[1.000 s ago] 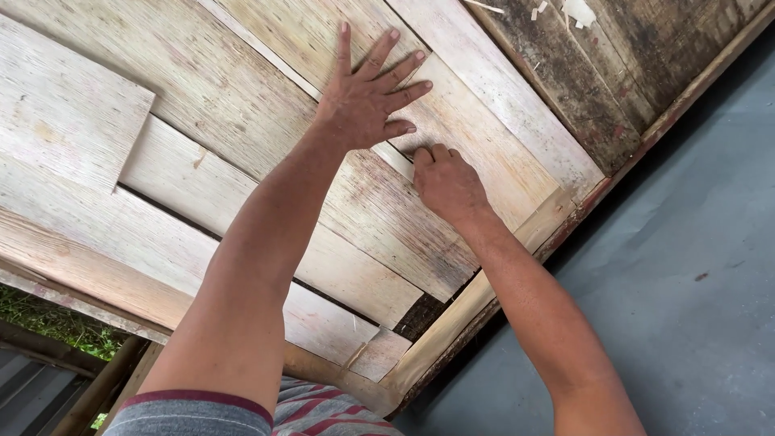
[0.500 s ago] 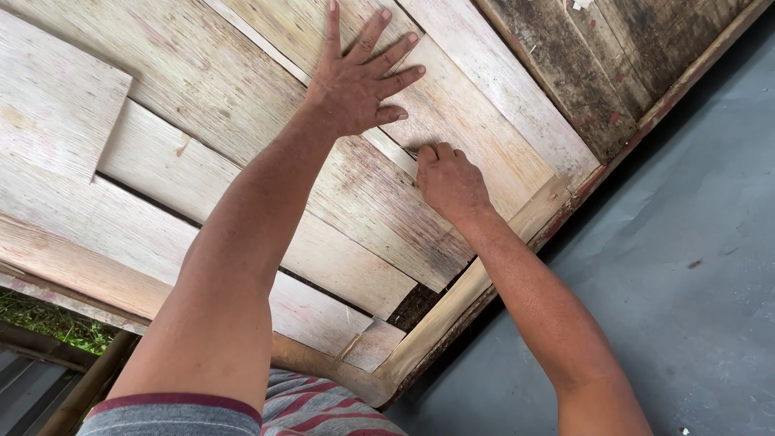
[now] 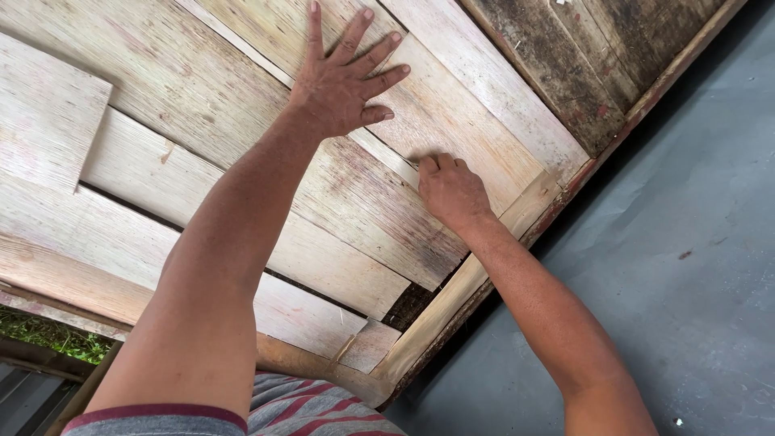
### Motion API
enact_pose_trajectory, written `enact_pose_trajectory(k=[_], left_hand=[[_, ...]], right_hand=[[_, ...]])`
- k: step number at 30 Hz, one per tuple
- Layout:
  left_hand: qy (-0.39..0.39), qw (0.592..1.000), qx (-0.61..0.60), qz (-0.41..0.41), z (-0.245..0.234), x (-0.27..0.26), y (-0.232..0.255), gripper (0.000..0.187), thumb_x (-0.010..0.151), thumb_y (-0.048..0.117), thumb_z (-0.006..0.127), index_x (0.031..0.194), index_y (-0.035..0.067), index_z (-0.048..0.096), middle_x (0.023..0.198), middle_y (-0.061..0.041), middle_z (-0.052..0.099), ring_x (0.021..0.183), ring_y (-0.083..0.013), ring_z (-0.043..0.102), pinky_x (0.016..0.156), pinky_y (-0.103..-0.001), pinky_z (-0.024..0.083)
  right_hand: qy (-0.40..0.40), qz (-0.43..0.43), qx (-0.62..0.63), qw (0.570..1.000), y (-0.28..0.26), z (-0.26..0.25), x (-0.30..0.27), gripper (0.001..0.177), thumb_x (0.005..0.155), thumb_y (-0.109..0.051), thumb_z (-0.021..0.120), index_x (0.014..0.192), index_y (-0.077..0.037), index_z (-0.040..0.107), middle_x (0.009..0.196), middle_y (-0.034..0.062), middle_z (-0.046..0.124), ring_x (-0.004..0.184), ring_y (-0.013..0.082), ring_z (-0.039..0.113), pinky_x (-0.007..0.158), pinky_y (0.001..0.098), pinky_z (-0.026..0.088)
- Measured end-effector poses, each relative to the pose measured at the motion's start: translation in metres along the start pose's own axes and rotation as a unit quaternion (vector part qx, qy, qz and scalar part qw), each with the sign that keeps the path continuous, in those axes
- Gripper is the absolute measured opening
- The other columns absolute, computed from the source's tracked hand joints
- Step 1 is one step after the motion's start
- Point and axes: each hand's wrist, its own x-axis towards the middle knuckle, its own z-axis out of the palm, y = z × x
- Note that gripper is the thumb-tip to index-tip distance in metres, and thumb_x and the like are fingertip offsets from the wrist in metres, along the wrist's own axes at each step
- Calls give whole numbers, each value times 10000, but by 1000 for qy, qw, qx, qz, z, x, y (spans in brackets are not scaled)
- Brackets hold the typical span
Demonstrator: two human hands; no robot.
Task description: Cutting and fitting thin wood veneer sheets onto a wooden surface using a utility knife.
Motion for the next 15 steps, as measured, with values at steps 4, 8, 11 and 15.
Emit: enact_pose_trajectory(k=[4, 8, 11, 15], left_hand=[[-3, 1000, 8, -2, -1, -2, 2, 749, 938, 822, 164, 1607, 493, 94, 1731, 136, -69, 1570, -327, -207, 1107, -806, -166], [-12, 999, 33, -6, -3, 1, 1, 749, 933, 820, 151, 1606, 496, 81, 1729, 140, -54, 1576, -333, -172, 1104, -815, -162], [7, 1000, 30, -1, 3, -1, 0, 746, 944, 826, 149, 1611, 495, 99, 1736, 135, -43, 1582, -337, -175, 1113, -808, -167], [14, 1000, 23, 3, 1, -1, 0, 754, 941, 819, 158, 1614, 487, 88, 1736, 131, -58, 1583, -332, -176, 1113, -821, -142]], right_hand=[[46, -15, -20, 999, 0, 3, -3, 183, 1000, -180, 558, 1090, -28, 603, 995, 195, 673, 782, 339, 655, 493, 423, 563], [14, -1, -5, 1000, 3, 0, -4, 181, 1028, -197, 535, 1090, -34, 584, 1015, 200, 664, 809, 350, 657, 495, 432, 576], [12, -4, 4, 1000, 4, 4, -6, 184, 1023, -198, 540, 1101, -36, 575, 1032, 205, 663, 831, 357, 658, 514, 436, 582], [-4, -2, 3, 1000, 5, -1, -10, 207, 1015, -185, 552, 1118, -11, 591, 1052, 224, 675, 851, 372, 672, 563, 449, 601]])
